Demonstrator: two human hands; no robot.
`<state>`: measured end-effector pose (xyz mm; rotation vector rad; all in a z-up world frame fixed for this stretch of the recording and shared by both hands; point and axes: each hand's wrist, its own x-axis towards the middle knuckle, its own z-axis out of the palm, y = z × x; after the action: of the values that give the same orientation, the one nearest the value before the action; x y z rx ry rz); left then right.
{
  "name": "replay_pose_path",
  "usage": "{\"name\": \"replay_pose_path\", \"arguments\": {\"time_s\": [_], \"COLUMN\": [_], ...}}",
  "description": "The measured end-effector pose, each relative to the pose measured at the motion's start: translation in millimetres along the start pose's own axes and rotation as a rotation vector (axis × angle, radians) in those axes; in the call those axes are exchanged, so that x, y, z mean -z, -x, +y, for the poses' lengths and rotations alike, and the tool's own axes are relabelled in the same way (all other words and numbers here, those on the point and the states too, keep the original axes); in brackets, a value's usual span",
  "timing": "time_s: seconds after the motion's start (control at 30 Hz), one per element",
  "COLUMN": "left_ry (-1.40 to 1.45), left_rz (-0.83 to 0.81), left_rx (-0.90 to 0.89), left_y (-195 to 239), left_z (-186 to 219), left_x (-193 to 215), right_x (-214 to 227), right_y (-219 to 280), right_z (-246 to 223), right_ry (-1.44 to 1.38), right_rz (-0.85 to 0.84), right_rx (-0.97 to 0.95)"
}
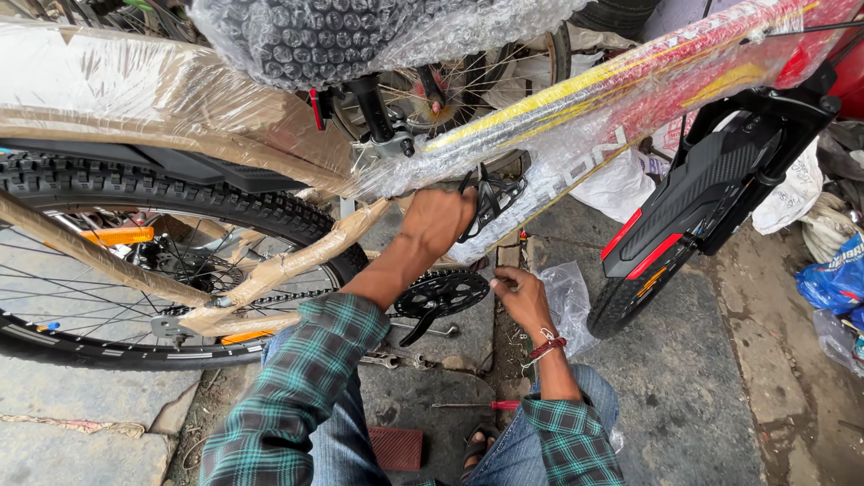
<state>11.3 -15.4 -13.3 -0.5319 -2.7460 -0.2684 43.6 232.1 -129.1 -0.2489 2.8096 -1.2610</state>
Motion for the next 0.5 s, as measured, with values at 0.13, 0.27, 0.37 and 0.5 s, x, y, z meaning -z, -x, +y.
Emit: {"name": "replay_pose_path", "arguments": {"time_s": [0.13, 0.27, 0.37, 0.5], "left_ry": [0.188, 0.255, 0.227, 0.082], "left_rz": [-0.039, -0.187, -0.133, -0.057], "left_rx": [-0.025, 0.126, 0.143, 0.066], "left_y": [-5, -14, -13, -5], "left_z": [-6, -4, -2, -3], "left_x": [11, 17, 12, 2], "right_x": [-2, -3, -2, -1], "right_y": [0, -2, 0, 2], "right_z": [5, 3, 3, -2], "right_ry": [-0.020, 0.007, 0.006, 0.026], "right_rz": [-0.009, -0.013, -0.015, -0.026], "right_rx": [0.033, -0.002, 0.004, -0.025]}}
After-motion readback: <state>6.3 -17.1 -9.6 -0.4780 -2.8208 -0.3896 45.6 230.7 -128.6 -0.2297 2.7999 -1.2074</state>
